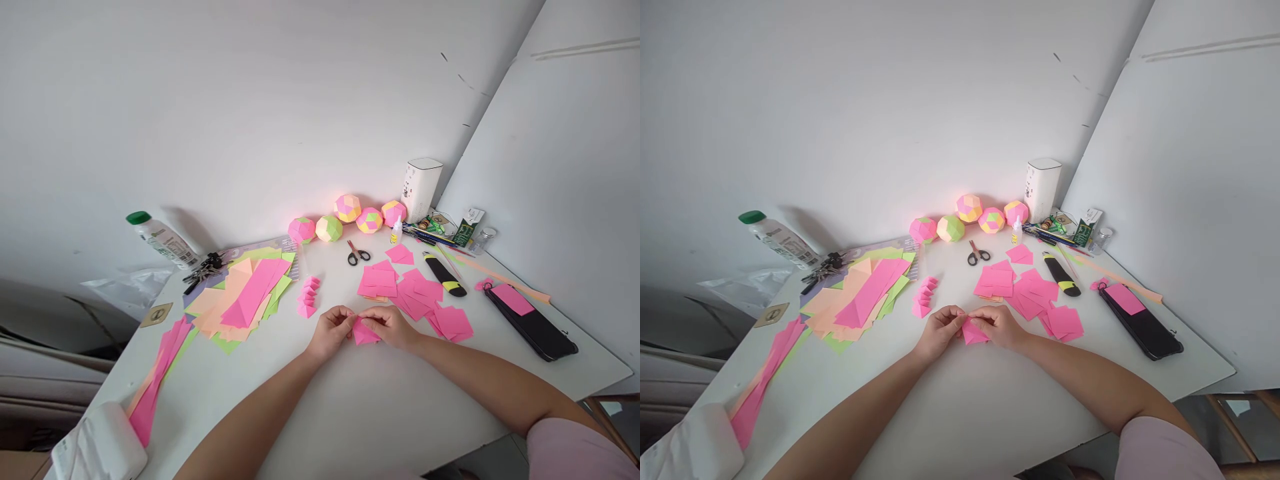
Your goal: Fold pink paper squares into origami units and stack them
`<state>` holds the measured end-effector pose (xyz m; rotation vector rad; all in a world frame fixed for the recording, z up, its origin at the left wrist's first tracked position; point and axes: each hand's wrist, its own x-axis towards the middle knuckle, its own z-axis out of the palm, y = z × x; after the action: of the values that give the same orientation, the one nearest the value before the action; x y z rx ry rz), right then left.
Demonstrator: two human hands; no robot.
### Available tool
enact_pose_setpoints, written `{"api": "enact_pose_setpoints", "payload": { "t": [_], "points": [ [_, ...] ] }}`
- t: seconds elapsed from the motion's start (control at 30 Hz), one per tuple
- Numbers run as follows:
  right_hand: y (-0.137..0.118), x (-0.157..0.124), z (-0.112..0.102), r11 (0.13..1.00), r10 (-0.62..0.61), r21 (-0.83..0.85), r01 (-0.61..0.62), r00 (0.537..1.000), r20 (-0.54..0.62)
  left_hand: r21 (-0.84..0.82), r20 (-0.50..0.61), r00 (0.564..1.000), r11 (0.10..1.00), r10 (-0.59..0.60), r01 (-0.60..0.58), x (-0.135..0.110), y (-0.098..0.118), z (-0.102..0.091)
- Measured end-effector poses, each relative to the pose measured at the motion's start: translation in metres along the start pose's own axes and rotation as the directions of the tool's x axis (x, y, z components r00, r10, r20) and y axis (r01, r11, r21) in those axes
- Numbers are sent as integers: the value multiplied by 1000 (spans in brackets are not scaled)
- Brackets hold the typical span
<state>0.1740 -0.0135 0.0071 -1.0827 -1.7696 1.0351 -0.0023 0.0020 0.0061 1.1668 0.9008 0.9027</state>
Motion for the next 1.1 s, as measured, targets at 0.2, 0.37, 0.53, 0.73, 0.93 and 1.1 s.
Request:
{"api": "enact_pose_setpoints", "payload": {
  "t": [0.2, 0.37, 0.53, 0.73, 0.93, 1.1],
  "points": [
    [0, 0, 0, 1000, 1, 20, -1, 1000, -3, -22, -16, 1000, 1000, 6, -6, -1, 0, -1],
    [0, 1, -1, 999, 29, 21, -29, 1000, 2, -99, -55, 998, 995, 12, -17, 0, -2, 0],
    [0, 2, -1, 999, 42, 33, -41, 999, -5, -147, -90, 996, 988, 29, -42, 2, -4, 0],
    [-3, 2, -2, 996, 70, 46, -71, 998, 7, -90, -22, 999, 995, 38, -40, -1, 1, 1],
    [-2, 1, 1, 995, 97, 32, -97, 995, 14, 116, 27, 1000, 993, -9, 6, -4, 5, 4],
    [-6, 1, 3, 996, 78, 38, -78, 997, -1, 146, 69, 998, 989, -16, 6, -5, 4, 4]
  ]
}}
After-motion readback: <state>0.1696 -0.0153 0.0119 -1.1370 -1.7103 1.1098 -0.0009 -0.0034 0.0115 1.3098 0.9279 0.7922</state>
